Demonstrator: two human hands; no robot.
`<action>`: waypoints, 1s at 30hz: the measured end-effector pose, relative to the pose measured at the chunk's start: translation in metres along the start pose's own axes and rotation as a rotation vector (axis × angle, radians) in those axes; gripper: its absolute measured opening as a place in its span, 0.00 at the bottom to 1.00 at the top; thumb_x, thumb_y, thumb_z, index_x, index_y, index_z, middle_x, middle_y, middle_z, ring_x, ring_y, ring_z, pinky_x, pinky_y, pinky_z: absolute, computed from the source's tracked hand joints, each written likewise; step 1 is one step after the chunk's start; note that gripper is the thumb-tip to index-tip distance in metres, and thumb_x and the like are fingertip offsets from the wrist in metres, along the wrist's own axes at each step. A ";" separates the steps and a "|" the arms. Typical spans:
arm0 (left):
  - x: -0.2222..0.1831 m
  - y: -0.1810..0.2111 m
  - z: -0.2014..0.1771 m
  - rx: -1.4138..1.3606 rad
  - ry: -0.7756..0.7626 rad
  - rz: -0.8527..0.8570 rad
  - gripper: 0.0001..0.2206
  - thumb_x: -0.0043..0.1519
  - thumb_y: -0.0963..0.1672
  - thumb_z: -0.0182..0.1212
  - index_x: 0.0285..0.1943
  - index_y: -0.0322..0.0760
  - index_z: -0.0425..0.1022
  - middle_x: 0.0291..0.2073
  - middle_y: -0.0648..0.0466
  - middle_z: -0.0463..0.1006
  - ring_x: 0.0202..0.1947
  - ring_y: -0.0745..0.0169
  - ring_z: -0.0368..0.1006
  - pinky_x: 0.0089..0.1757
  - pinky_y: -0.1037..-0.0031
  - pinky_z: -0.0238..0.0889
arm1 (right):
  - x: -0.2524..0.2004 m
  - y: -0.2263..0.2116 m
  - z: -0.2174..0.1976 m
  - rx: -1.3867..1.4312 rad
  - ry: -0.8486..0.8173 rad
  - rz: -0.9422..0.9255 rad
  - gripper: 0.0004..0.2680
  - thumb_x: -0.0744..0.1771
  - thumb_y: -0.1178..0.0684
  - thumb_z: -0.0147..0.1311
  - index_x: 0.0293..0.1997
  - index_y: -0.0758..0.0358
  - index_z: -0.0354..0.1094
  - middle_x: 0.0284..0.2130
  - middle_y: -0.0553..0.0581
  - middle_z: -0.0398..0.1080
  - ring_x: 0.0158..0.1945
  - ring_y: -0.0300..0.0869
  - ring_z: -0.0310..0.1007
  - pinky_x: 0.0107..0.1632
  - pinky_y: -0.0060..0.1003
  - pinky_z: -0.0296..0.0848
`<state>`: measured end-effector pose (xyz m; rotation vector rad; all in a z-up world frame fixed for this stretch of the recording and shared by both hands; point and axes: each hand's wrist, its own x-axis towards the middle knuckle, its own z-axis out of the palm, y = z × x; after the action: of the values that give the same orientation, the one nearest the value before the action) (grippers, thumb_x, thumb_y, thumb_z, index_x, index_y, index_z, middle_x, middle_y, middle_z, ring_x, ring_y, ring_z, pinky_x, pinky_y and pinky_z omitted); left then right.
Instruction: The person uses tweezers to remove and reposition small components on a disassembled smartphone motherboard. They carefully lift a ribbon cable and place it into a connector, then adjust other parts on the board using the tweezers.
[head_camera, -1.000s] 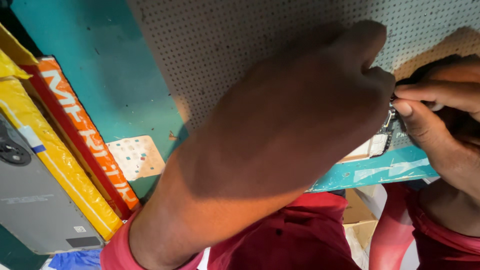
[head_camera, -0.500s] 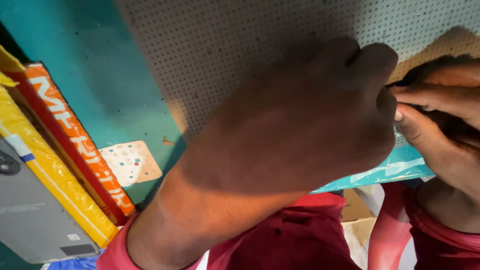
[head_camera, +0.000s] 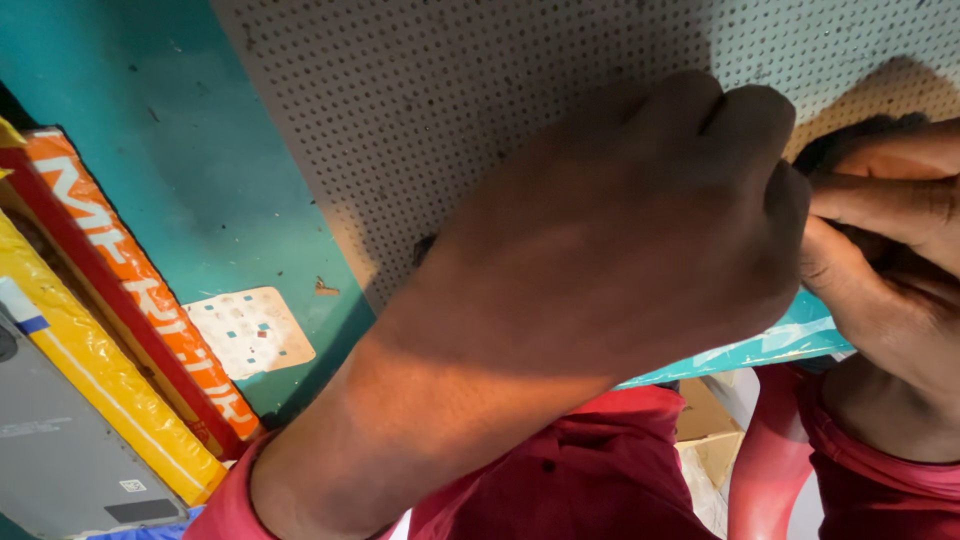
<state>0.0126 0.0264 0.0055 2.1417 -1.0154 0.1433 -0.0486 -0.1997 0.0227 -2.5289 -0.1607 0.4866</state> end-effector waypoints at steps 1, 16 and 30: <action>0.000 0.001 0.002 0.014 0.011 0.003 0.08 0.55 0.42 0.67 0.27 0.34 0.72 0.30 0.52 0.69 0.34 0.57 0.71 0.36 0.69 0.68 | 0.000 0.000 0.000 0.001 0.016 -0.024 0.06 0.64 0.66 0.64 0.42 0.78 0.75 0.25 0.62 0.71 0.25 0.42 0.71 0.29 0.33 0.66; 0.000 0.010 0.021 0.096 0.096 0.007 0.08 0.49 0.39 0.64 0.24 0.36 0.66 0.23 0.56 0.59 0.29 0.60 0.61 0.31 0.69 0.56 | -0.017 0.003 0.009 0.067 0.220 -0.161 0.11 0.65 0.68 0.66 0.52 0.76 0.71 0.43 0.66 0.72 0.39 0.45 0.76 0.40 0.31 0.72; 0.008 0.013 0.010 0.152 0.015 0.023 0.04 0.56 0.40 0.60 0.35 0.33 0.71 0.29 0.53 0.62 0.33 0.58 0.63 0.37 0.69 0.62 | 0.005 -0.010 -0.014 -0.063 0.254 -0.462 0.10 0.58 0.65 0.70 0.38 0.73 0.74 0.34 0.72 0.71 0.37 0.54 0.75 0.35 0.40 0.74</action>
<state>0.0067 0.0094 0.0085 2.2622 -1.0503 0.2552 -0.0388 -0.1973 0.0371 -2.4760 -0.6505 -0.0230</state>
